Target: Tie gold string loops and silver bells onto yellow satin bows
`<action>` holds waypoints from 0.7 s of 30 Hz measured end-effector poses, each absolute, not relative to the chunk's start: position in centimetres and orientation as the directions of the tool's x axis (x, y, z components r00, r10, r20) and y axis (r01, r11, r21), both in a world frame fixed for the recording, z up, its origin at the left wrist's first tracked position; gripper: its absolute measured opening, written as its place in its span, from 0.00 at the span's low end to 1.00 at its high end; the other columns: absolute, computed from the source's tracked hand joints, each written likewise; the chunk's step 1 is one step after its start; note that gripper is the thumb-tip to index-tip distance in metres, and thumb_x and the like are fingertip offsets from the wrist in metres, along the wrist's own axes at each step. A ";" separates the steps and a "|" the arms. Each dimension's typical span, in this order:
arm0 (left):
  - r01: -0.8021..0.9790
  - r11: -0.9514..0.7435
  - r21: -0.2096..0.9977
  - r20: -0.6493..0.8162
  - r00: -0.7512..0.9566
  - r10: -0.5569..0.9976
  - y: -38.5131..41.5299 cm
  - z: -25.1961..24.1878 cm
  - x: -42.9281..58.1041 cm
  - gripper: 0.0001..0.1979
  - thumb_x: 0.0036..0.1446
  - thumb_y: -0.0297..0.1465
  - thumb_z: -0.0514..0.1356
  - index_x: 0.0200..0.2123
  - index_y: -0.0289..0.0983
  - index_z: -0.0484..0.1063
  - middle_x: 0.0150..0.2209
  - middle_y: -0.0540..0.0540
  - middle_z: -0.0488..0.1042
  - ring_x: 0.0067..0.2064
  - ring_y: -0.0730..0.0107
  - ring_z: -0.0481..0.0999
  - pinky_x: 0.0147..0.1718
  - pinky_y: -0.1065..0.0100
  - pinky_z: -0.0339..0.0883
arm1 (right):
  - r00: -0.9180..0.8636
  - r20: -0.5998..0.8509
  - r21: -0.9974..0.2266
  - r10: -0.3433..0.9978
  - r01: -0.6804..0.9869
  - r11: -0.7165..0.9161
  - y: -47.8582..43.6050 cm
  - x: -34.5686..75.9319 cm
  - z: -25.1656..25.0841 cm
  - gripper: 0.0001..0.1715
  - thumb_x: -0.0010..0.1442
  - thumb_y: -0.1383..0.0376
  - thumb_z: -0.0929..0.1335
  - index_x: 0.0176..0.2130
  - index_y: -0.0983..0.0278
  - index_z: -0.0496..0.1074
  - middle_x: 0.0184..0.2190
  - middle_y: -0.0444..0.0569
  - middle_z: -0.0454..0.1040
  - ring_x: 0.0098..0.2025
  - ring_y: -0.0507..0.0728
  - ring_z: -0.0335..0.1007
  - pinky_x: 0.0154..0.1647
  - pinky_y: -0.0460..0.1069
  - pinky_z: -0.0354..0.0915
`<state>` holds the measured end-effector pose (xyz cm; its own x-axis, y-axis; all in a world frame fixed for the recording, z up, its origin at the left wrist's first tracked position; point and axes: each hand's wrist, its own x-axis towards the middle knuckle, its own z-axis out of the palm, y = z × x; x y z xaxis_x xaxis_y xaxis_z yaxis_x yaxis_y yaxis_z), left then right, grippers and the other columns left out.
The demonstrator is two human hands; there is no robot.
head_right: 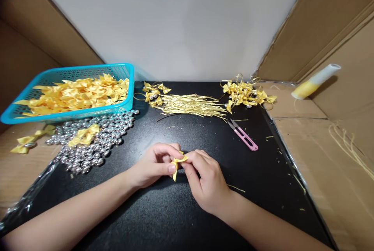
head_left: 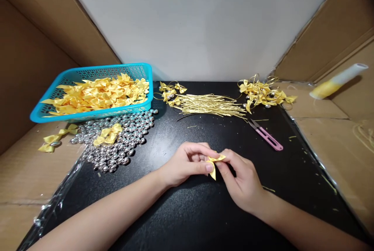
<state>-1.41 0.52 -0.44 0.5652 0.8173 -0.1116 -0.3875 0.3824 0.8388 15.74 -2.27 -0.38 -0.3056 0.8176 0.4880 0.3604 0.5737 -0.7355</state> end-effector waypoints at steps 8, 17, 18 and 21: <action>-0.488 0.462 0.741 -0.126 0.575 0.808 0.3 -0.5 -1.3 0.09 0.42 0.30 0.72 0.31 0.39 0.82 0.27 0.50 0.71 0.26 0.80 0.69 0.25 0.77 0.61 | -0.313 0.473 -0.751 0.823 0.345 0.563 -2.4 15.8 -0.6 0.09 0.63 0.73 0.62 0.36 0.60 0.66 0.28 0.43 0.74 0.29 0.52 0.70 0.30 0.46 0.65; -0.513 0.473 0.716 -0.123 0.575 0.809 0.4 -0.5 -1.3 0.09 0.42 0.28 0.72 0.32 0.39 0.82 0.27 0.51 0.72 0.25 0.81 0.69 0.25 0.77 0.60 | -0.311 0.483 -0.750 0.819 0.335 0.570 -2.4 15.8 -0.5 0.09 0.62 0.74 0.62 0.36 0.61 0.67 0.28 0.43 0.74 0.29 0.51 0.71 0.31 0.45 0.66; -0.515 0.472 0.716 -0.121 0.574 0.810 0.4 -0.5 -1.3 0.09 0.42 0.28 0.72 0.32 0.39 0.82 0.27 0.51 0.72 0.25 0.81 0.69 0.25 0.77 0.60 | -0.312 0.486 -0.748 0.816 0.334 0.573 -2.4 15.7 -0.5 0.09 0.62 0.74 0.62 0.36 0.61 0.67 0.28 0.43 0.74 0.29 0.51 0.71 0.31 0.45 0.65; -0.512 0.469 0.719 -0.114 0.580 0.807 0.4 -0.6 -1.3 0.09 0.43 0.29 0.72 0.32 0.39 0.82 0.27 0.51 0.72 0.25 0.81 0.69 0.25 0.77 0.60 | -0.311 0.505 -0.734 0.805 0.335 0.590 -2.4 15.7 -0.4 0.09 0.62 0.74 0.61 0.36 0.61 0.66 0.27 0.43 0.74 0.28 0.51 0.70 0.30 0.46 0.65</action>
